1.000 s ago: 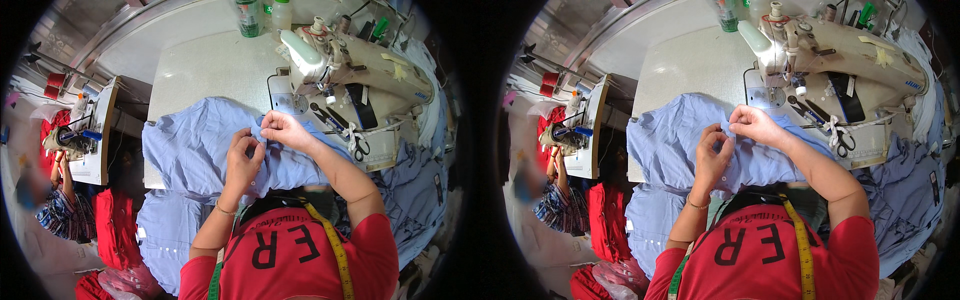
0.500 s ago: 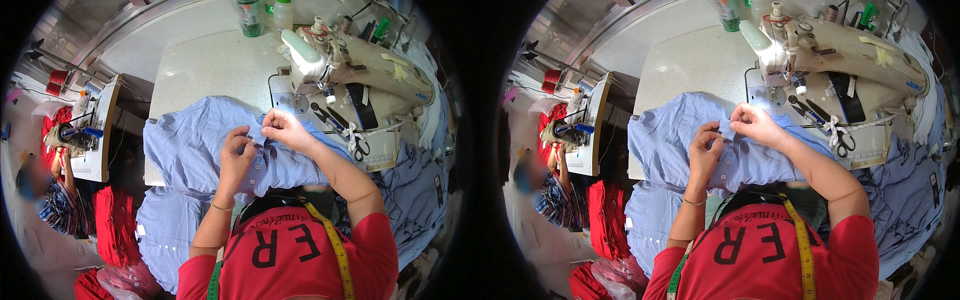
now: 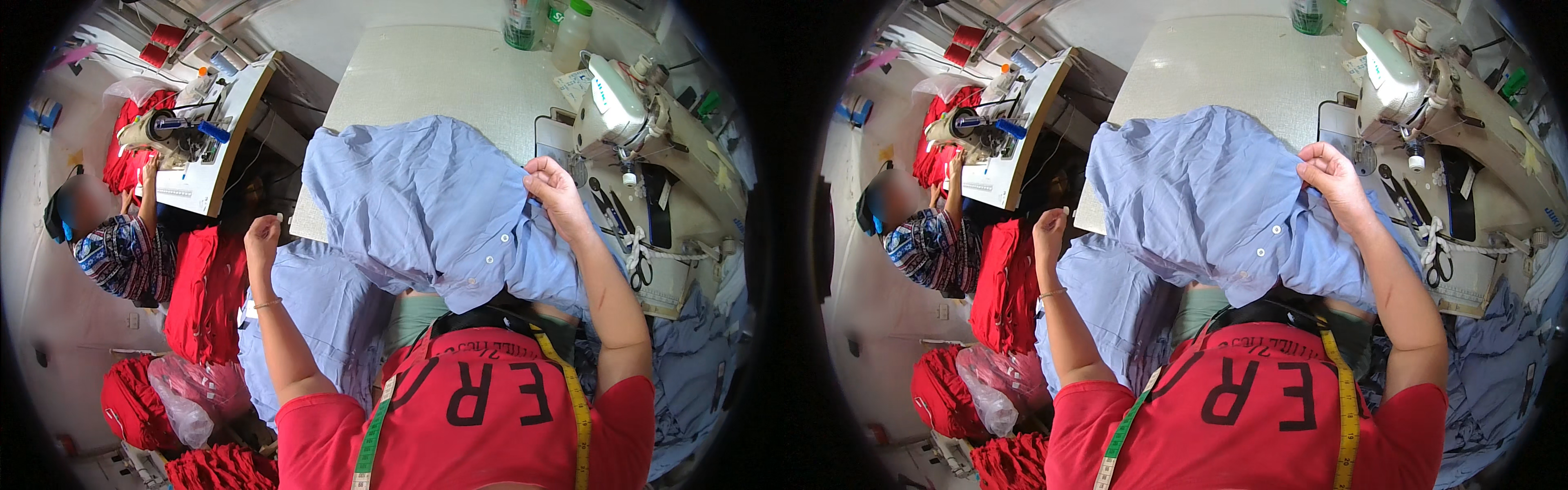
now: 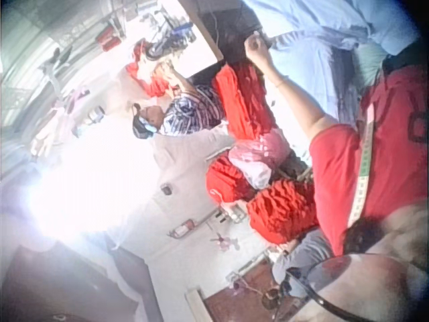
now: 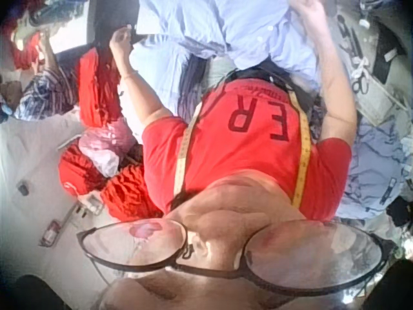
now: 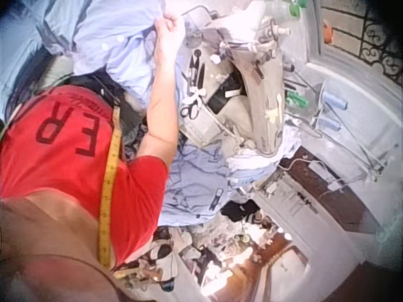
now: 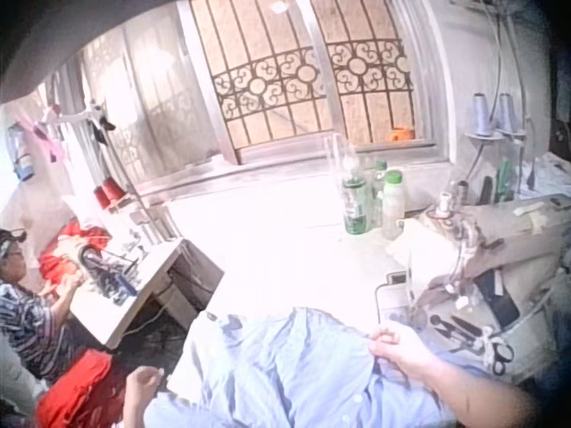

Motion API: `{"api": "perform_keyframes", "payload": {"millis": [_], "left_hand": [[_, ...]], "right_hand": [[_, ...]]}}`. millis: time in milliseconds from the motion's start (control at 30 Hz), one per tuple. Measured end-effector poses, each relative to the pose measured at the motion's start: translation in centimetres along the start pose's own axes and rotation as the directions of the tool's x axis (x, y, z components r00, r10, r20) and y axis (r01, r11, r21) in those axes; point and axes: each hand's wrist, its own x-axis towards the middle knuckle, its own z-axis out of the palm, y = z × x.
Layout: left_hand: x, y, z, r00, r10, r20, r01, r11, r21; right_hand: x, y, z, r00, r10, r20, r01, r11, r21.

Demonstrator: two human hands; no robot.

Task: The person sews a button-down shirt at a sewing machine, folding the fabric and guiding it through the needle, then buttoning the shirt closed and smoothing it out on the table.

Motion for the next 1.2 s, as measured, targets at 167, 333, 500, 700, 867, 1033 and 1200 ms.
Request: {"api": "perform_keyframes", "payload": {"millis": [167, 333, 500, 700, 867, 1033, 1200], "left_hand": [[0.9, 0.7, 1.1, 0.939, 0.020, 0.343, -0.018, 1.000, -0.009], [-0.1, 0.8, -0.1, 0.919, 0.049, 0.390, -0.003, 0.993, -0.117], [-1.1, 1.3, -0.2, 0.897, -0.012, 0.442, 0.175, 0.928, -0.329], [-3.0, 6.7, -0.3, 0.941, 0.281, 0.188, -0.324, 0.909, 0.263], [-4.1, 18.1, 5.5, 0.864, 0.447, 0.232, -0.404, 0.890, -0.210], [-2.6, 26.1, 14.5, 0.669, 0.563, 0.486, -0.218, 0.773, -0.596], [0.3, 28.9, 19.8, 0.252, 0.696, 0.672, -0.527, 0.681, -0.508]], "right_hand": [[0.0, 0.2, -1.1, 1.000, -0.014, 0.021, 0.014, 1.000, -0.017], [0.5, 0.5, -0.6, 0.999, -0.032, 0.006, 0.033, 0.999, -0.044], [0.2, 0.2, -0.7, 0.994, 0.006, 0.113, 0.000, 0.998, -0.058], [-0.4, 0.0, -0.3, 0.979, -0.027, 0.204, 0.039, 0.998, -0.058], [-0.8, -0.5, -0.2, 0.972, -0.002, 0.233, 0.033, 0.991, -0.129], [-1.6, -1.3, -0.4, 0.974, -0.034, 0.226, 0.110, 0.936, -0.334], [-1.8, -1.7, 0.3, 0.952, -0.101, 0.289, 0.224, 0.874, -0.432]]}}
